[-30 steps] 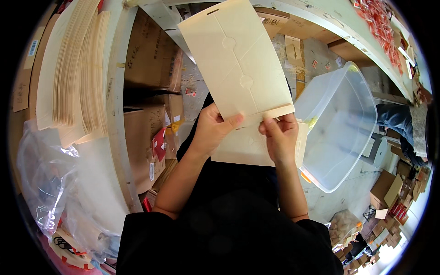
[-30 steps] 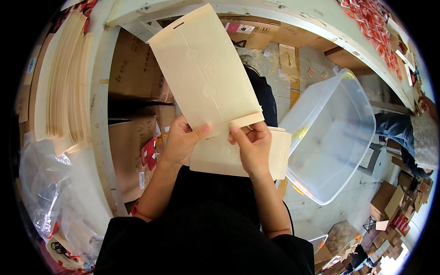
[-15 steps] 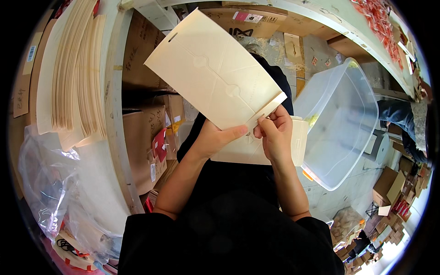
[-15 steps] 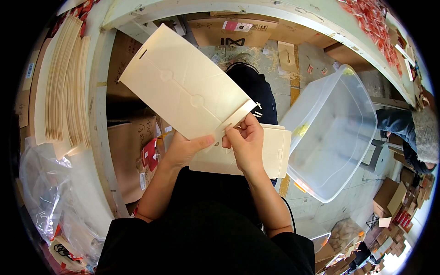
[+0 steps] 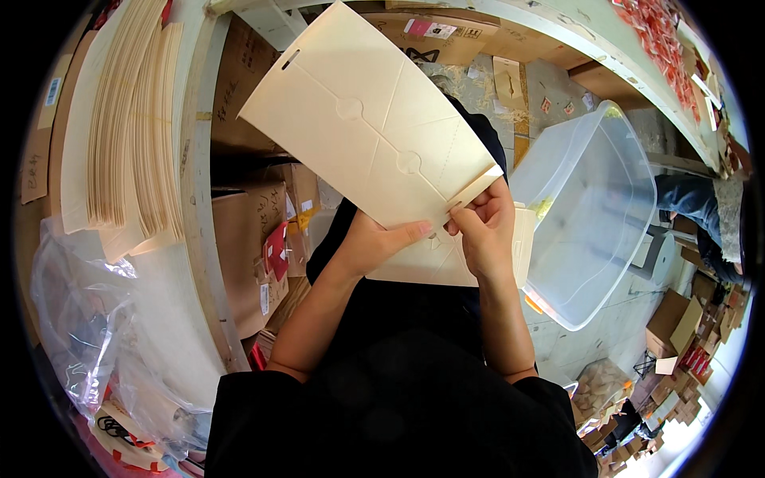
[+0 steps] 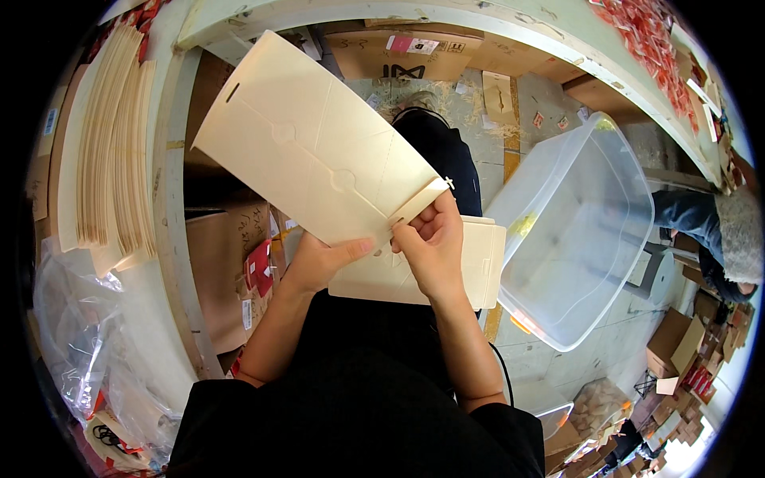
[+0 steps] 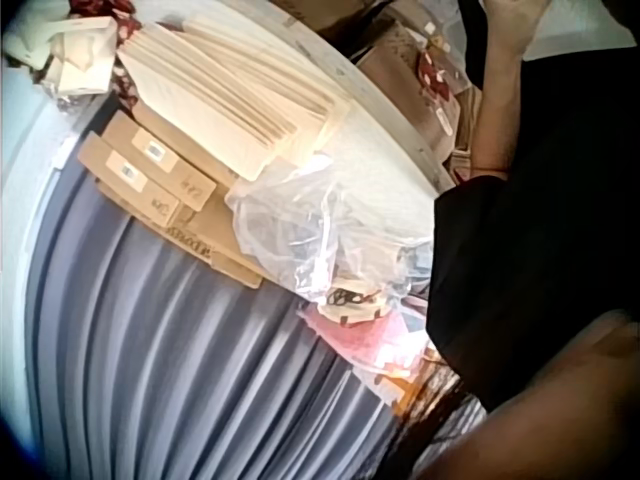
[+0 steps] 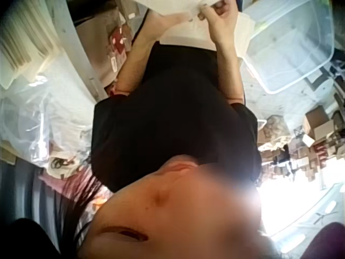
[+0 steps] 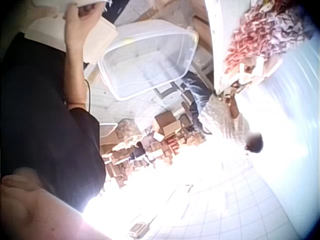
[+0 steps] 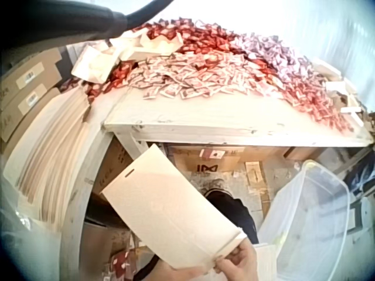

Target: The person folds and assembles cardboard gift boxes by hand, then stacks the completed boxes and moves one to a workspace.

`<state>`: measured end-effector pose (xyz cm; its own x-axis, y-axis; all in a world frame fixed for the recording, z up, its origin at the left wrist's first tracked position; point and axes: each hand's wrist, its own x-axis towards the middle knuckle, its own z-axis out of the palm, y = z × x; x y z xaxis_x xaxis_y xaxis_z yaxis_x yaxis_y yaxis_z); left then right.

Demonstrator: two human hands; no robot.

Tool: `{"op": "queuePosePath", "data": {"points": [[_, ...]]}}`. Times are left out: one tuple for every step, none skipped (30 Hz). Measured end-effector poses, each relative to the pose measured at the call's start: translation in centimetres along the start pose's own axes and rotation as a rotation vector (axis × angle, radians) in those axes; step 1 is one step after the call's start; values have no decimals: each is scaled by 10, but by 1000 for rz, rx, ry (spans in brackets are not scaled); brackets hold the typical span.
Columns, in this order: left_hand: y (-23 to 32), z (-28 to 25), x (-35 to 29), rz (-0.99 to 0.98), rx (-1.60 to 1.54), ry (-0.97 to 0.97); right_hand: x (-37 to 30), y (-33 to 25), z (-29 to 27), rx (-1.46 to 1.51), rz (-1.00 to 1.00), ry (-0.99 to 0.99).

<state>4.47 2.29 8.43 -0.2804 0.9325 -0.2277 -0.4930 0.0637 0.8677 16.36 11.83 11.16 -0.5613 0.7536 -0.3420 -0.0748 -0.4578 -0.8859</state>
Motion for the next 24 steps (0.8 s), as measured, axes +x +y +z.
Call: {"op": "queuePosePath", "data": {"points": [[-1,-2,1,-10,-29,3,0,0,-1,38,11,-35],[-2,-6,2,-21,-58,6,0,1,-2,75,22,-69],[-3,-8,3,-31,-87,9,-1,1,-6,61,-4,-109],[-2,-7,3,-50,-176,6,-1,3,-10,47,-28,-149],[1,-6,3,-69,-265,4,-1,5,-15,34,-53,-188],[2,-5,3,-87,-354,1,0,8,-19,57,-72,-229],[2,-6,3,-99,-373,2,1,10,-23,80,-93,-268],[2,-7,4,-110,-393,3,1,10,-25,103,-114,-307],[2,-7,4,-122,-413,3,1,10,-22,127,-102,-246],[3,-7,4,-126,-420,-2,1,7,-15,150,-89,-187],[3,-7,4,-131,-427,-6,1,6,-11,174,-76,-127],[3,-7,4,-135,-434,-11,1,6,-12,160,-74,-152],[2,-7,4,-133,-438,-12,1,8,-14,146,-71,-175],[1,-7,3,-131,-441,-13,1,9,-15,132,-68,-199],[0,-6,3,-128,-444,-14,1,10,-16,117,-69,-195],[0,-5,3,-130,-448,-4,2,11,-16,101,-71,-192],[0,-4,3,-131,-452,6,2,11,-17,86,-74,-189],[1,-3,2,-133,-456,15,3,10,-17,158,-90,-146],[0,-5,2,-141,-403,-21,4,9,-18,230,-107,-105],[-2,-9,2,-149,-350,-58,6,5,-18,302,-124,-64],[-2,-12,1,-157,-297,-95,9,-7,-20,301,-75,36],[-3,-13,1,-182,-156,-121,11,-14,-26,261,-124,-29],[-3,-14,0,-207,-15,-146,14,-20,-33,182,-86,-86],[-3,-15,-1,-231,126,-171,15,-24,-37,103,-48,-143]]}}
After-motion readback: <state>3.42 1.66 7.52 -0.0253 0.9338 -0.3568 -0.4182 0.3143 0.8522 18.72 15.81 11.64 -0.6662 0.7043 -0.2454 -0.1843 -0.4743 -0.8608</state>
